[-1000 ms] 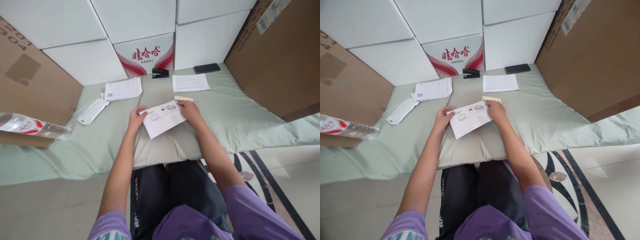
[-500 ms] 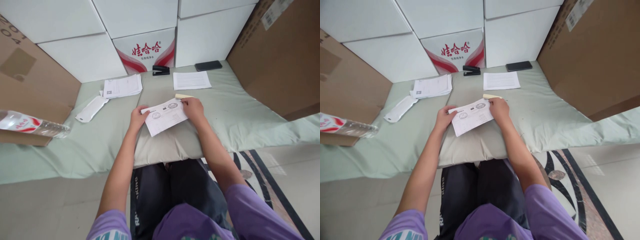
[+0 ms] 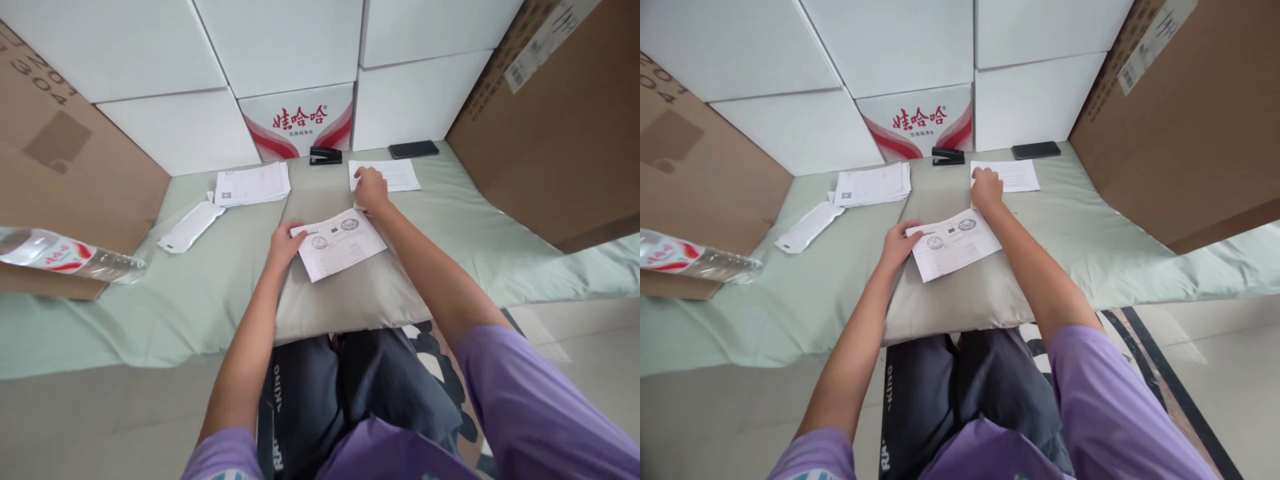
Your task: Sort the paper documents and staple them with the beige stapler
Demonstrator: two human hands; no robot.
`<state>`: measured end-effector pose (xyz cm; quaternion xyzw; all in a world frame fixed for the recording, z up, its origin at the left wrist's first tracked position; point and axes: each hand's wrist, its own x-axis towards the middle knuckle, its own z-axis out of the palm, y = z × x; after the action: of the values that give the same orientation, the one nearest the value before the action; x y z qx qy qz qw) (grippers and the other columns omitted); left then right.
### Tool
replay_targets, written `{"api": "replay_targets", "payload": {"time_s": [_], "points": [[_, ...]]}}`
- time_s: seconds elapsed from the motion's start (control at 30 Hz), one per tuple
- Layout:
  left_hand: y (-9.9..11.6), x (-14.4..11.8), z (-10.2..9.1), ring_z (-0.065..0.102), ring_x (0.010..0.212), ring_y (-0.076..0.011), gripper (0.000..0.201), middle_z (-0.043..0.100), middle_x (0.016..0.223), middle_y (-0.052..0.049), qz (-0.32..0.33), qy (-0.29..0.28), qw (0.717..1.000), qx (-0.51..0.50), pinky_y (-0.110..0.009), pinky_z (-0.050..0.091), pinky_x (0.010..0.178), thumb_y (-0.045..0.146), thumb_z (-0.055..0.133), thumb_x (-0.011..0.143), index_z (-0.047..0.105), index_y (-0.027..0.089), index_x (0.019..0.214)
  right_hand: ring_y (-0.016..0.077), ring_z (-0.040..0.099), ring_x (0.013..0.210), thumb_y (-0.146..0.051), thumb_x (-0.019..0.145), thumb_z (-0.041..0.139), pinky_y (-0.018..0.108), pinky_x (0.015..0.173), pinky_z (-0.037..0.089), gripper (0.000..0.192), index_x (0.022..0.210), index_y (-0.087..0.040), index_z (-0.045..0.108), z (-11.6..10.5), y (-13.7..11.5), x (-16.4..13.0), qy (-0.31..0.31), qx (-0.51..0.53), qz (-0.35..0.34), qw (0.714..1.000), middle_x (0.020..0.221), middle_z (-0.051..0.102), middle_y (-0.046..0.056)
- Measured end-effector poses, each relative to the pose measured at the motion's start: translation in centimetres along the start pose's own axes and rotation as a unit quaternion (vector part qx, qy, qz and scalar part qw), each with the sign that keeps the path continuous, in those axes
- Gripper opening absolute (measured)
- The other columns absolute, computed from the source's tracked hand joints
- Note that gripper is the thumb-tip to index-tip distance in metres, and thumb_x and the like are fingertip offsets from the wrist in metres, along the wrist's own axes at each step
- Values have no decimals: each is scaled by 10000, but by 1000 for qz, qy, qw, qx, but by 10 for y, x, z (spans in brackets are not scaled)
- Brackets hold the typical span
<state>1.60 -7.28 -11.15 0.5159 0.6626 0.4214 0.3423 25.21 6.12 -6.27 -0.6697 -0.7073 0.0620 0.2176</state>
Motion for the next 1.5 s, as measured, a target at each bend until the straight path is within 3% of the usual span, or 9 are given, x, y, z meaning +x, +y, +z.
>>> {"api": "replay_targets", "payload": {"time_s": [0.13,0.3,0.47,0.57,0.7,0.8,0.9,1.27,1.5], "points": [[3,-2,2,524,508,-99,340,661,790,-34,-5,-4,1000,7,-213,421,445,255,667,805,717,146,1124,362,452,1248,-70,904,401,501,988,349,407,1249,-177,587,32,-2,4,-29,-23,57,998,1350,529,202],[2,-7,-4,594,635,-147,328,688,859,-45,16,0,999,51,-293,524,639,259,662,816,711,167,1127,356,422,1240,-57,907,381,492,986,302,387,1218,-183,573,34,1,6,-45,-40,49,997,1350,502,190],[12,-1,-19,635,950,-211,194,693,996,-76,85,187,967,154,-354,494,918,206,623,825,697,190,1003,373,422,1260,-61,912,345,509,1005,310,398,1231,-164,558,30,-2,4,-68,-49,31,996,1339,511,198],[35,18,0,635,791,-177,183,712,882,-43,86,90,984,131,-310,491,797,237,613,839,712,197,988,368,434,1258,-65,911,328,521,1007,324,398,1224,-168,551,31,-1,5,-67,-39,30,997,1330,521,199],[69,52,58,607,734,-151,168,704,802,-40,84,-59,989,108,-273,452,733,233,679,801,747,169,940,366,450,1275,-85,883,408,528,1017,354,396,1247,-190,522,34,5,10,-85,-14,46,995,1364,516,189],[82,70,92,468,544,-99,109,614,645,-7,15,-164,986,38,-255,372,582,224,675,815,746,154,859,358,473,1268,-133,846,539,515,1009,396,417,1254,-208,499,35,10,14,-92,4,48,995,1380,512,184],[83,79,103,340,453,-68,98,525,555,18,-53,-228,972,-23,-250,248,488,222,673,824,717,161,761,348,499,1242,-155,823,600,507,1003,423,379,1189,-207,514,35,12,15,-107,7,42,993,1341,546,178],[102,87,105,492,503,-96,178,605,622,0,-188,-220,957,8,-256,262,485,47,745,658,620,173,646,363,510,1253,-177,904,376,544,1016,397,311,1166,-178,544,33,7,13,-122,14,39,992,1329,597,174],[112,81,113,495,540,-126,199,454,500,14,-160,-202,965,53,-268,311,529,-16,598,709,592,172,645,362,507,1259,-328,977,282,542,1033,371,386,1199,-162,551,31,2,10,-119,39,48,991,1352,594,183]]}}
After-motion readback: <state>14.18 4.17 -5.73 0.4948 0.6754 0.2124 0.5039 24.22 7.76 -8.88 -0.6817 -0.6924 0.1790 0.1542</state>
